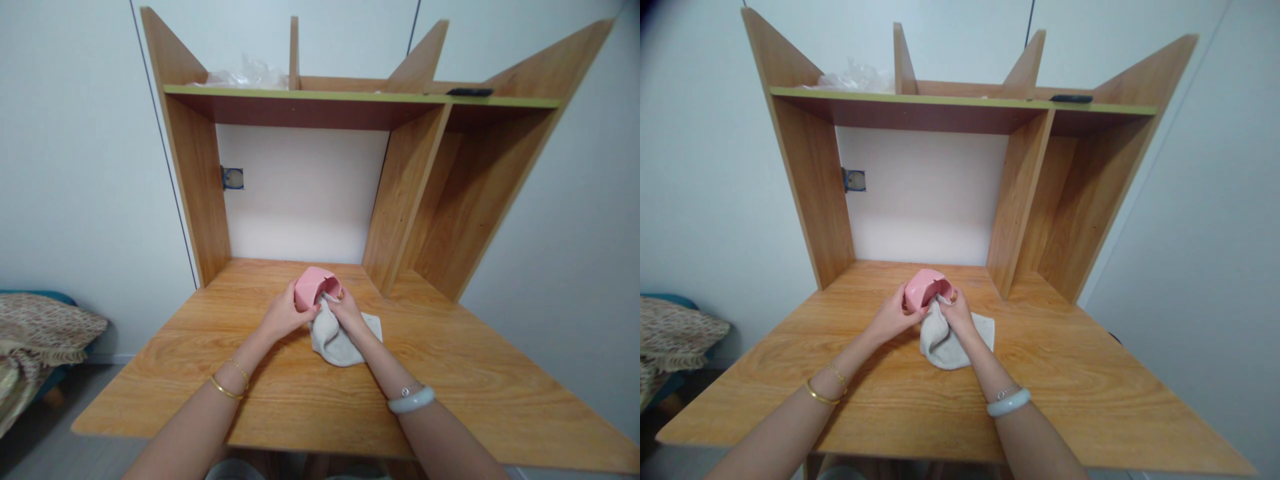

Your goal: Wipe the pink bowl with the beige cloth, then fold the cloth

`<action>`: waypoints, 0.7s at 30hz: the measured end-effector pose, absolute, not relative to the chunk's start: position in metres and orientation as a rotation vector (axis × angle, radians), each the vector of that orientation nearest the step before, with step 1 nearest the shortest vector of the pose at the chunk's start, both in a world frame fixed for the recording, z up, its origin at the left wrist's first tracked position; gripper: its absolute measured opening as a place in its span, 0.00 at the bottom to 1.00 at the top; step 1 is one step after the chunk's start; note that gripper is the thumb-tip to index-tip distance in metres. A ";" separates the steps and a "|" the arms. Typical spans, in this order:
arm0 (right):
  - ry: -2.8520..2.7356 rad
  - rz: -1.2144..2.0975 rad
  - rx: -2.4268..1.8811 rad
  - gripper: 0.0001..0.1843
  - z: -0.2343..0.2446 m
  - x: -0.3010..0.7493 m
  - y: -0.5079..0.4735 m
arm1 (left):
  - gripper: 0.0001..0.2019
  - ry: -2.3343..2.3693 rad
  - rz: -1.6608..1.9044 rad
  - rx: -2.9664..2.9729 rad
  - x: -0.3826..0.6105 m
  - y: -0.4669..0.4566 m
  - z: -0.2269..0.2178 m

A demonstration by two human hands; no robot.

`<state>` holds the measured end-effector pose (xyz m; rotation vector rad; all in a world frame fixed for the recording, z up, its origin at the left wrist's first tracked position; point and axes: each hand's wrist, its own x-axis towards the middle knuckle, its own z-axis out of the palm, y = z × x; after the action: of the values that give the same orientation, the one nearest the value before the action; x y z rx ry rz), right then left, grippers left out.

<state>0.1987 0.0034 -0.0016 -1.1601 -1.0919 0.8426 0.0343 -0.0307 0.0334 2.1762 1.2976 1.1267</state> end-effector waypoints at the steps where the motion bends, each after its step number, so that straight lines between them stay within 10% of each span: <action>1: -1.097 0.820 -1.177 0.26 -0.002 0.199 0.004 | 0.35 1.326 1.110 2.198 0.034 -0.031 0.035; 21: -1.311 0.684 -1.154 0.24 -0.003 0.200 0.001 | 0.29 1.678 0.843 2.410 0.029 -0.040 0.053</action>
<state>0.2001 0.0007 -0.0033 -1.1544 -1.3106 0.6836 0.0294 -0.0405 0.0525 2.4100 1.6780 0.8427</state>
